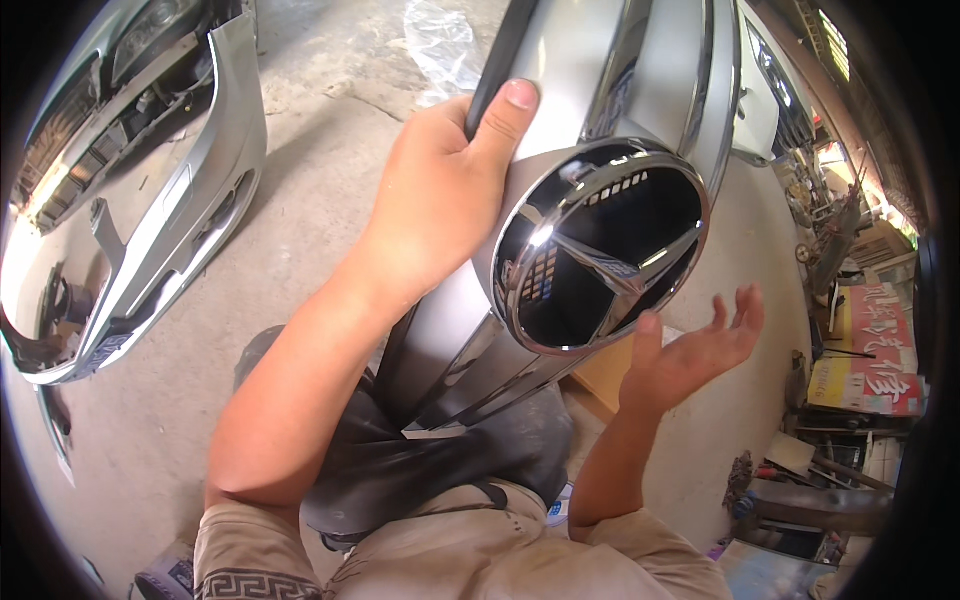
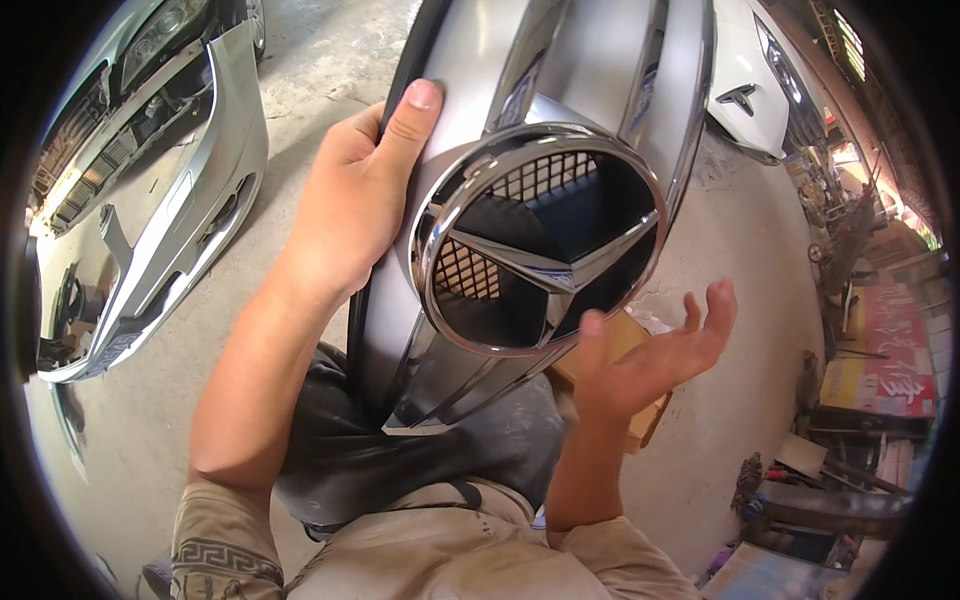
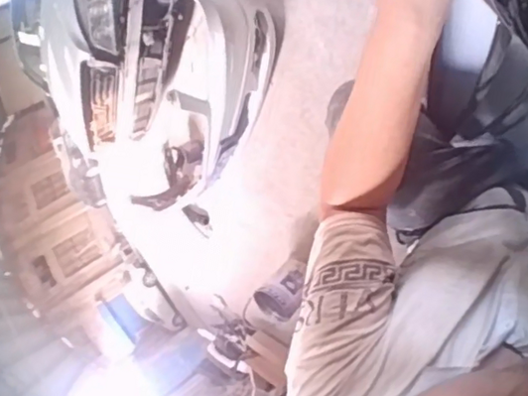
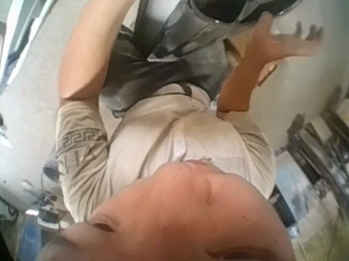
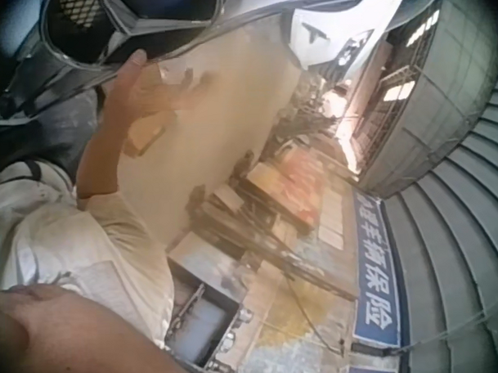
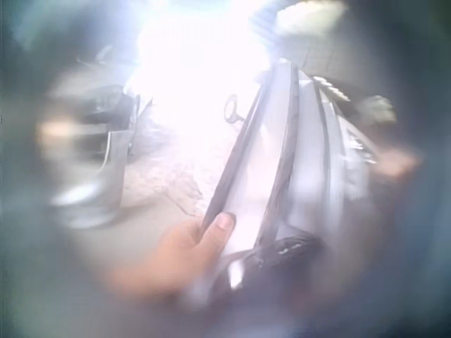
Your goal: The person uses a utility knife to scrape residue from the inner edge of a chrome car grille. They then pick up a Mercedes-Benz emblem and fit it into the center of the grille, pressing it into place.
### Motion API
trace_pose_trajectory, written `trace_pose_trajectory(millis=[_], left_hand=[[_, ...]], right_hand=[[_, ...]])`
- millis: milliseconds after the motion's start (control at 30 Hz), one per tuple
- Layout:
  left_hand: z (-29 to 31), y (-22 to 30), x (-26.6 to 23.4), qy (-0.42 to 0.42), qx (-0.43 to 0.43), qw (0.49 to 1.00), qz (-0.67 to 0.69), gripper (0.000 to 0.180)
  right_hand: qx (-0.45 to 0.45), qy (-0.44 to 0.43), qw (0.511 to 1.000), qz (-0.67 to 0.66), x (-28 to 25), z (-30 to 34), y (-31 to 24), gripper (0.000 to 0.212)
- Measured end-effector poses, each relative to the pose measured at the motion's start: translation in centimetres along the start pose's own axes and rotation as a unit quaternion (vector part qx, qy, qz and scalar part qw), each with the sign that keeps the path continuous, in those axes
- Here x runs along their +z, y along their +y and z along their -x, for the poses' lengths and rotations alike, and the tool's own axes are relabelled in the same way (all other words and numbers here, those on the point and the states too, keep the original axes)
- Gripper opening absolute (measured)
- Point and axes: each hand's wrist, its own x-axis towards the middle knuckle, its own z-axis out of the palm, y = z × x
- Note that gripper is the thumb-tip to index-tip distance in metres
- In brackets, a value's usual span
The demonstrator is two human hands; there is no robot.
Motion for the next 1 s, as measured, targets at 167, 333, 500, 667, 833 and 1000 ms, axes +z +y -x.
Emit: trace_pose_trajectory(millis=[167, 333, 500, 667, 833, 1000], left_hand=[[-0.2, 0.6, 0.0, 0.018, -0.013, 0.998, 0.062, 0.059], [-1.2, -0.3, -1.2, 0.035, -0.026, 0.998, 0.048, 0.054], [-1.6, 1.7, -1.9, 0.08, -0.091, 0.99, 0.07, 0.05], [-1.6, 2.2, -4.7, 0.021, -0.073, 0.991, 0.11, 0.051], [-1.9, 2.9, -6.0, -0.006, -0.019, 0.986, 0.168, 0.059], [-1.6, 2.8, -6.8, -0.134, 0.019, 0.953, 0.272, 0.04]], right_hand=[[-0.102, -0.311, 0.935, 0.14, 1.7, -4.1, -4.6, 0.045], [-0.125, -0.284, 0.949, 0.062, 2.5, -6.6, -4.8, 0.033], [-0.062, -0.148, 0.985, 0.068, -3.4, -8.5, -3.5, 0.034], [0.153, -0.135, 0.96, 0.193, -9.5, -6.0, 4.2, 0.03], [0.254, -0.27, 0.871, 0.323, -11.6, 2.3, 14.5, 0.027], [0.274, -0.336, 0.833, 0.345, -12.7, 9.3, 18.4, 0.026]])
